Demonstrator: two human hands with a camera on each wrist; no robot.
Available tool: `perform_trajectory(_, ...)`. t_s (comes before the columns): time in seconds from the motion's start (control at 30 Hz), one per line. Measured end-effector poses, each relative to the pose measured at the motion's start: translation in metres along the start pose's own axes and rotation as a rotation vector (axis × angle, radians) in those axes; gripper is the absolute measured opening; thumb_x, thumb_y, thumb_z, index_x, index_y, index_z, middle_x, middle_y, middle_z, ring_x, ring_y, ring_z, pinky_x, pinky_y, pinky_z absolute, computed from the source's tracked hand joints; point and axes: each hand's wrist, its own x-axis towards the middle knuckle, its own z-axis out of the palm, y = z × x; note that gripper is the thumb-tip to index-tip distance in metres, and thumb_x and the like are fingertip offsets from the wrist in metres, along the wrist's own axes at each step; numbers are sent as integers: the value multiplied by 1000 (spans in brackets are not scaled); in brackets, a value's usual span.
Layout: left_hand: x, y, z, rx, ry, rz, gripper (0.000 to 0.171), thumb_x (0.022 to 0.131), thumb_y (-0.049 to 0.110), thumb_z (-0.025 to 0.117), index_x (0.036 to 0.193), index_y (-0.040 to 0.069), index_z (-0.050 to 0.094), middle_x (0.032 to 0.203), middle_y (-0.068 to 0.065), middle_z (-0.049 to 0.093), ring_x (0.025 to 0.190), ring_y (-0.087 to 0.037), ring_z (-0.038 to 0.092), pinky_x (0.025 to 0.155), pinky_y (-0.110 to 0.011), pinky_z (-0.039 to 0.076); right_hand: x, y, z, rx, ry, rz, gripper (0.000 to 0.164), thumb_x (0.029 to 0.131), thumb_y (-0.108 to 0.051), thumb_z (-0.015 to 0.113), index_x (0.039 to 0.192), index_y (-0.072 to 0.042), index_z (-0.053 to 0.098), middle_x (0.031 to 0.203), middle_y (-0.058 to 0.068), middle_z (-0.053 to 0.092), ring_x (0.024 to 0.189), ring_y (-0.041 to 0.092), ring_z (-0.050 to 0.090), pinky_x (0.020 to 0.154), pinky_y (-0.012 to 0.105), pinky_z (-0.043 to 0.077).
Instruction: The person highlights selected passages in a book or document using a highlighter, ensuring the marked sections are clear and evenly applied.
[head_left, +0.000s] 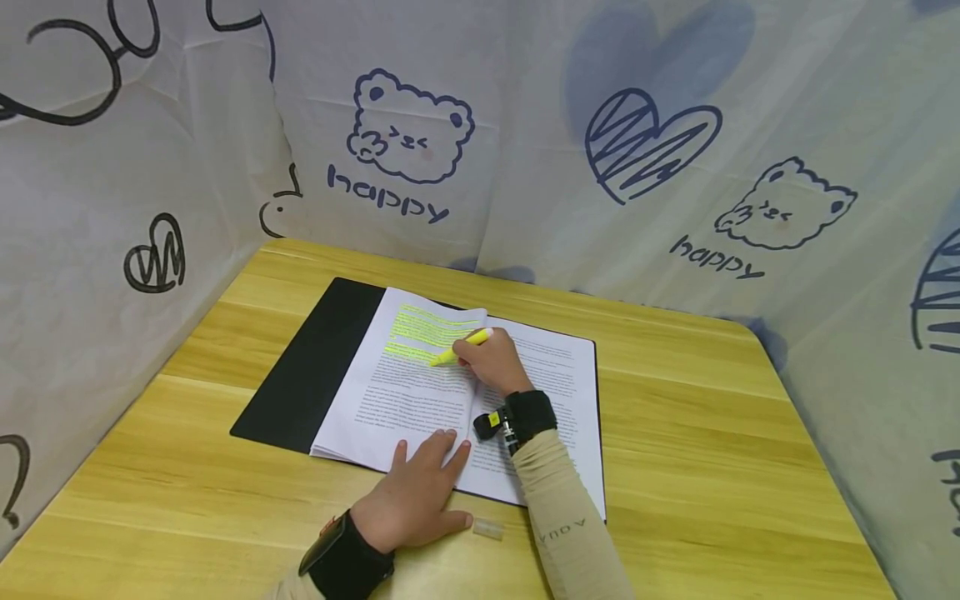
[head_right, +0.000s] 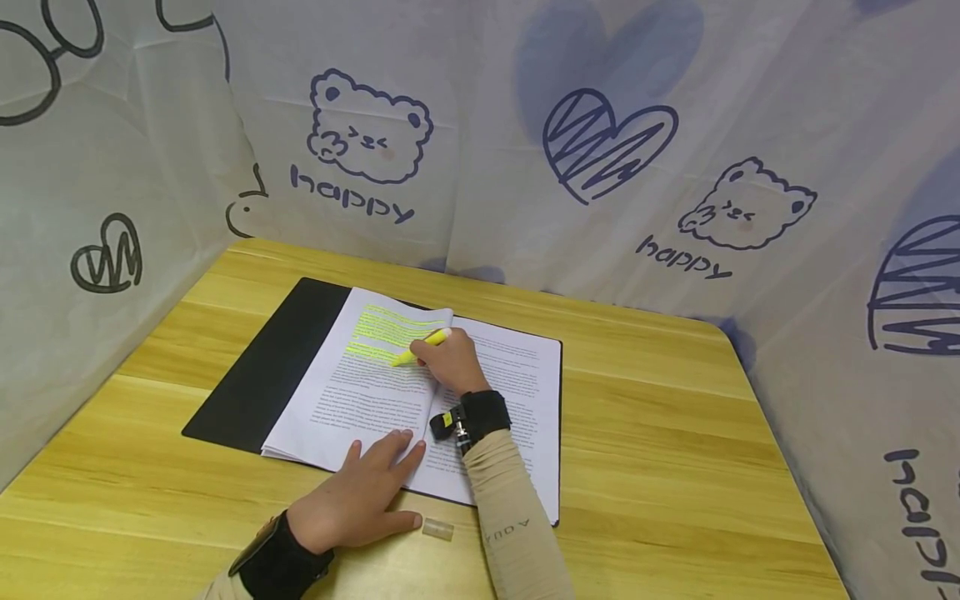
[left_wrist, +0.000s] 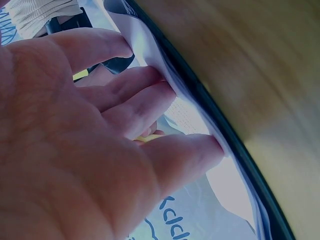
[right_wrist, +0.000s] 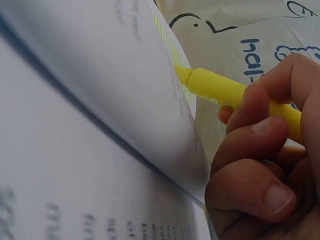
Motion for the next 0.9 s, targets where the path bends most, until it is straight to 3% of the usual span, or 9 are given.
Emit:
perform_trajectory(0.23, 0, 1, -1, 7, -3, 5, 83, 84, 50, 64, 146, 4, 36, 152, -18, 29, 141, -32, 24, 104, -67, 20, 1, 1, -1, -16, 6, 28, 25, 81, -33, 60, 73, -11, 65, 67, 6, 61, 56, 21, 44, 53, 31, 34)
perform_trajectory(0.9, 0, 0, 0, 7, -2, 4, 83, 84, 50, 64, 146, 3, 36, 152, -18, 29, 141, -32, 24, 104, -67, 20, -1, -1, -8, -57, 0, 6, 31, 81, -36, 59, 66, -10, 62, 62, 6, 53, 53, 22, 40, 53, 33, 33)
